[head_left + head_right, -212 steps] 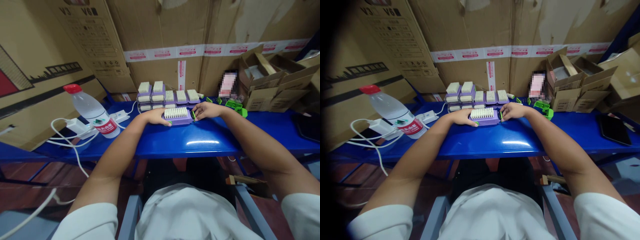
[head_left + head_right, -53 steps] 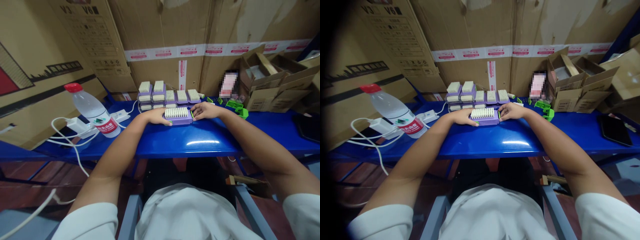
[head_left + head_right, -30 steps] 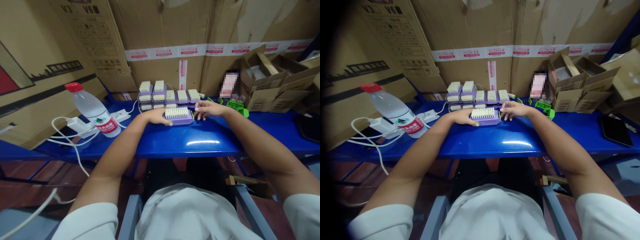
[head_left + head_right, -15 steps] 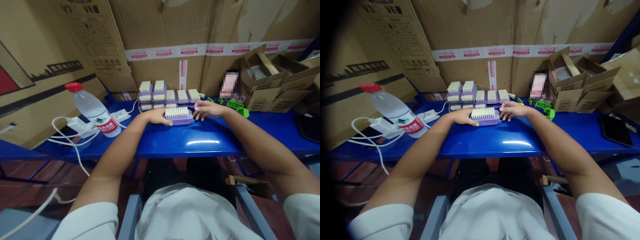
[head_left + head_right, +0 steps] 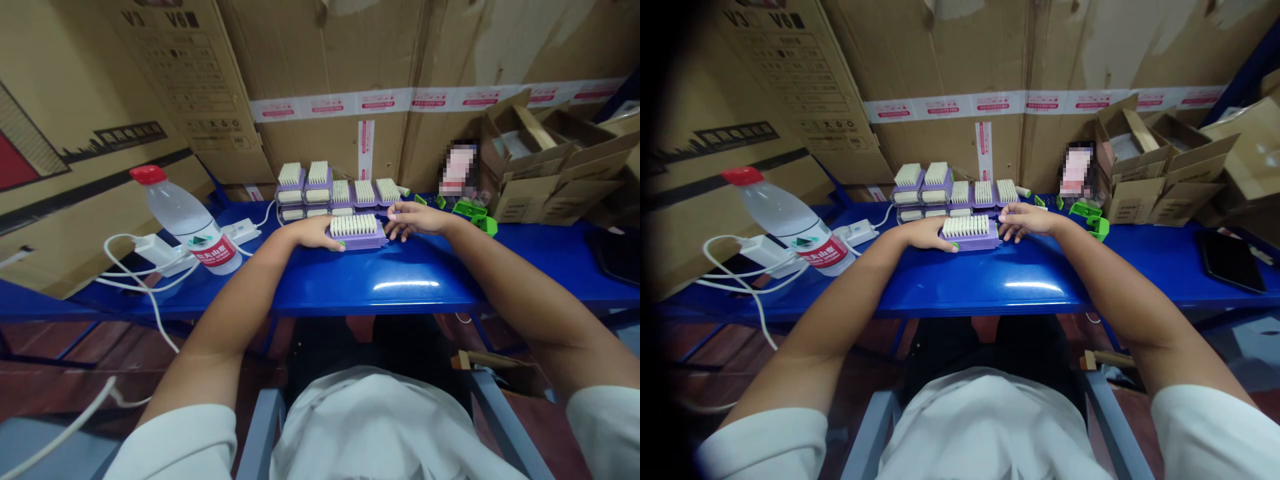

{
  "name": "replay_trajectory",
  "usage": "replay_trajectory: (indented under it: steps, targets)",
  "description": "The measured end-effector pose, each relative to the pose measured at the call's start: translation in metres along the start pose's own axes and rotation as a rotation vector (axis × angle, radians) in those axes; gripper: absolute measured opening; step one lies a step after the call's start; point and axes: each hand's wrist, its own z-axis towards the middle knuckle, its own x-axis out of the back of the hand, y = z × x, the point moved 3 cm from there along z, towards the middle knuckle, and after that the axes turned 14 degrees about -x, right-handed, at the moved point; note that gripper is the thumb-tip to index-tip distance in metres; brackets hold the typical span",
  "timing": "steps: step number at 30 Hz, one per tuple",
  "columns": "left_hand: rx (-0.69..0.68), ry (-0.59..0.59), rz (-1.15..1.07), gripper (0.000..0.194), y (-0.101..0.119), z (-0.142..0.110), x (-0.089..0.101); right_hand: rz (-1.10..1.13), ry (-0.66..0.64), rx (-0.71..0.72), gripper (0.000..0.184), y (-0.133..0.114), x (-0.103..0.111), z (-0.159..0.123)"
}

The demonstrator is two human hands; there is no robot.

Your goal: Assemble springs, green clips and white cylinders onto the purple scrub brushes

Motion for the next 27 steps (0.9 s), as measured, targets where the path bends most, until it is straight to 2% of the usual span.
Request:
replay_trajectory:
  steps: [21, 27]
  targets:
    - [-0.013, -0.007, -0.004, 0.096, 0.0014, -0.0002, 0.0002, -0.017, -0.029, -0.038, 0.041, 0.0024, 0.0009, -0.0002]
    - [-0.012, -0.010, 0.002, 0.098, 0.0013, 0.0004, 0.0003, 0.031, -0.047, -0.005, 0.046, 0.0007, -0.0012, -0.0005]
